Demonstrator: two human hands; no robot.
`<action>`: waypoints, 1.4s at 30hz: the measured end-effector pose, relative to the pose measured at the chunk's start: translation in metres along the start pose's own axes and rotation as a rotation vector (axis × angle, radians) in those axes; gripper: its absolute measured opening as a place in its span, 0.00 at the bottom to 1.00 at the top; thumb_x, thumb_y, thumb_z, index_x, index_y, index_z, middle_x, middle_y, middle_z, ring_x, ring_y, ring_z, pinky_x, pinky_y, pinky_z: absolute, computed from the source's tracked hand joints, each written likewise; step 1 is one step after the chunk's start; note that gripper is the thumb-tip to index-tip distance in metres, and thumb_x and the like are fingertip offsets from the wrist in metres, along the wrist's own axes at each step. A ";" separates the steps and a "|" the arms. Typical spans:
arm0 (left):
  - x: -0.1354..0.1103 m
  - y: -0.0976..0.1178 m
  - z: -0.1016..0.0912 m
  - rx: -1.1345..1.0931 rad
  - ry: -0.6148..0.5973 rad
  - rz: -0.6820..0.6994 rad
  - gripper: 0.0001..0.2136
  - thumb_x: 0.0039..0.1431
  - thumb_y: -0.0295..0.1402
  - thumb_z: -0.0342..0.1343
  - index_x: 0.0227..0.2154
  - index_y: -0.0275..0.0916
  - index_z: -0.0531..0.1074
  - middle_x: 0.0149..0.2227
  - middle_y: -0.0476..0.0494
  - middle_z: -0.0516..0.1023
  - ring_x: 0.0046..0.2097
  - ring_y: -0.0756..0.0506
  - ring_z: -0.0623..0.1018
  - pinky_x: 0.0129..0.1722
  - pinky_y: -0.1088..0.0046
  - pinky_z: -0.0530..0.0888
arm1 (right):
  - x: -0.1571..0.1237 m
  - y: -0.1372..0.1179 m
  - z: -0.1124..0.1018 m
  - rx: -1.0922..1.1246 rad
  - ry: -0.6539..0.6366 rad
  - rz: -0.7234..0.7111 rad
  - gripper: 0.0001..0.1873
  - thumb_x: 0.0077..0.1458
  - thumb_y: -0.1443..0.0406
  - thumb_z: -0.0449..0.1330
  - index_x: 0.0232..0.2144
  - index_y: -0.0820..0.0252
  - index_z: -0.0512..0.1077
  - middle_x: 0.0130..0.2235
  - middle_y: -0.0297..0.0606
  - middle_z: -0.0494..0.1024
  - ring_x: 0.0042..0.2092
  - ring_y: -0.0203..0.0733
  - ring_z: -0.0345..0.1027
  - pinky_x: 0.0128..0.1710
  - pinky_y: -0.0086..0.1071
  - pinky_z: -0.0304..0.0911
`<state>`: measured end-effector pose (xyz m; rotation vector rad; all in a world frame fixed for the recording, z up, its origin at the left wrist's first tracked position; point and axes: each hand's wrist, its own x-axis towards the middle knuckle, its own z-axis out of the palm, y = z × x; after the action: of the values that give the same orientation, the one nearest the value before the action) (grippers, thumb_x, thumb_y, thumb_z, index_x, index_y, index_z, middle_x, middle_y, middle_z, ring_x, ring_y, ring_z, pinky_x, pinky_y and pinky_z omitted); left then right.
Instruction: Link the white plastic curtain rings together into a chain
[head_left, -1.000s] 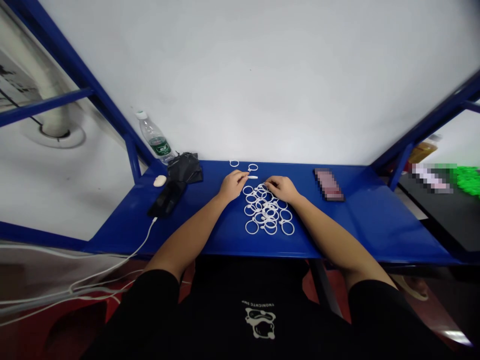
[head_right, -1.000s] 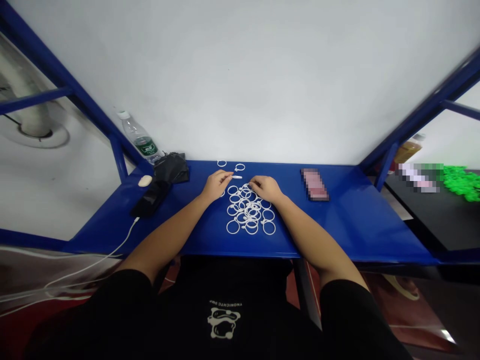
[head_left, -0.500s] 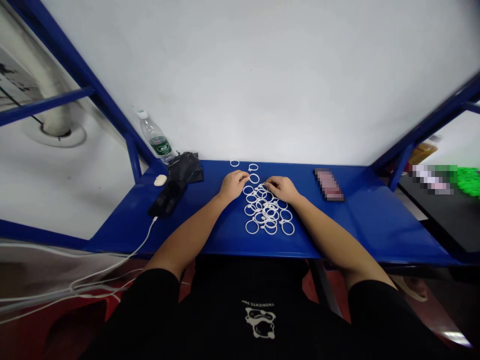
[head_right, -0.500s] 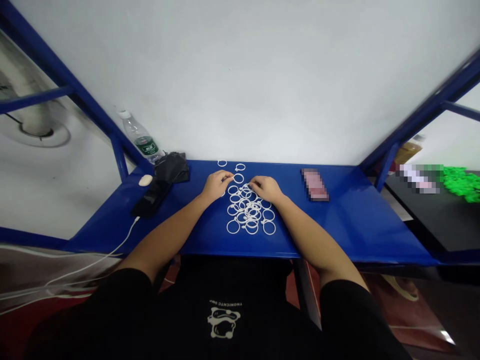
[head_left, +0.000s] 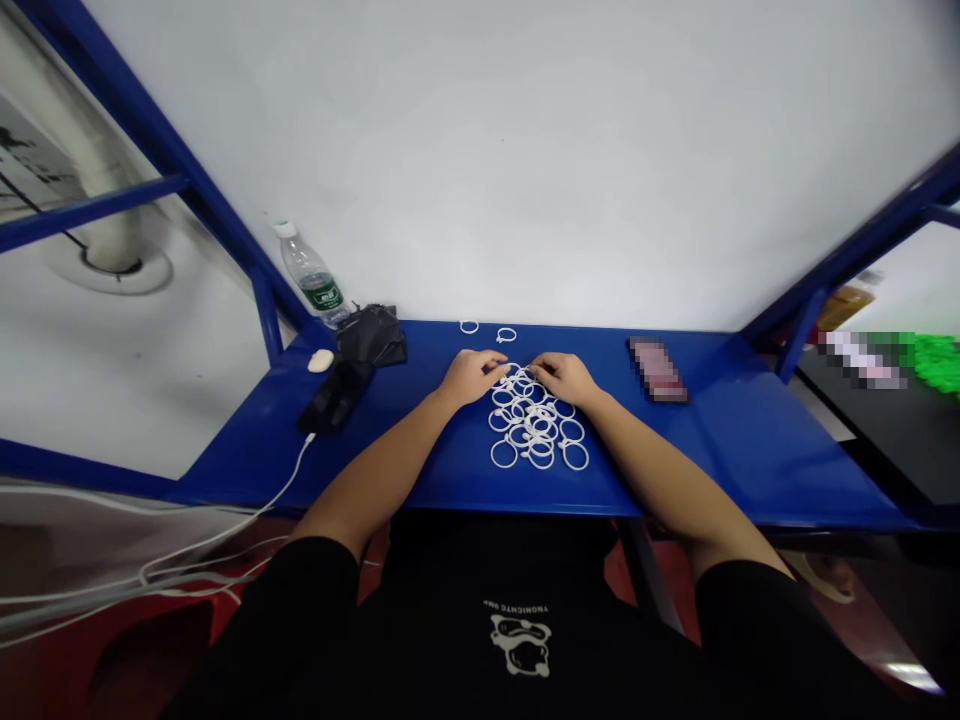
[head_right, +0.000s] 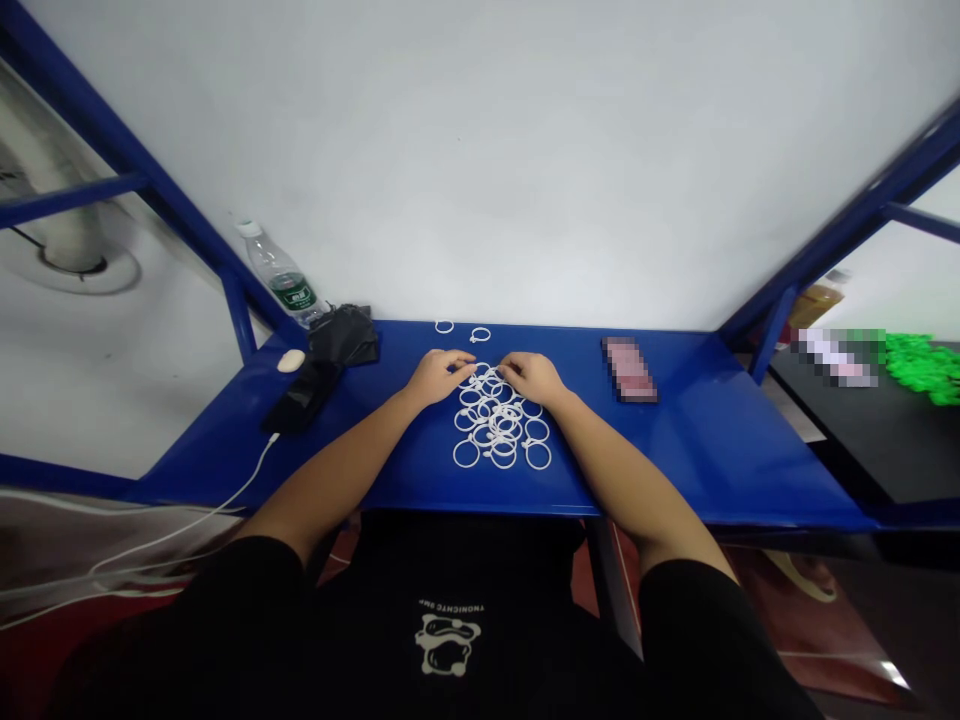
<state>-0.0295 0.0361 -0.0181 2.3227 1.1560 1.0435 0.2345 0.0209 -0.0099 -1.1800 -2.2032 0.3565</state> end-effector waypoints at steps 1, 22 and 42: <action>0.001 -0.001 -0.002 -0.002 0.024 -0.031 0.10 0.69 0.38 0.63 0.48 0.43 0.83 0.36 0.47 0.87 0.39 0.45 0.84 0.48 0.66 0.79 | 0.000 0.000 0.000 0.002 0.002 0.003 0.10 0.69 0.61 0.60 0.38 0.56 0.81 0.35 0.37 0.85 0.34 0.42 0.76 0.36 0.33 0.63; 0.088 -0.011 -0.001 0.540 -0.187 -0.435 0.21 0.71 0.49 0.54 0.57 0.45 0.80 0.58 0.33 0.80 0.60 0.30 0.76 0.62 0.49 0.66 | 0.000 0.000 -0.001 -0.005 -0.019 0.021 0.09 0.67 0.62 0.61 0.39 0.57 0.82 0.39 0.39 0.85 0.37 0.42 0.76 0.39 0.33 0.64; 0.035 0.029 0.012 0.128 -0.053 -0.134 0.10 0.70 0.40 0.61 0.46 0.45 0.85 0.41 0.44 0.85 0.41 0.43 0.81 0.43 0.68 0.75 | -0.003 -0.001 0.003 0.063 0.092 0.013 0.24 0.66 0.59 0.63 0.61 0.58 0.70 0.40 0.39 0.84 0.32 0.41 0.75 0.35 0.35 0.68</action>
<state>0.0085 0.0467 0.0069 2.3155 1.3731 0.8795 0.2335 0.0179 -0.0125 -1.1542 -2.0908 0.3673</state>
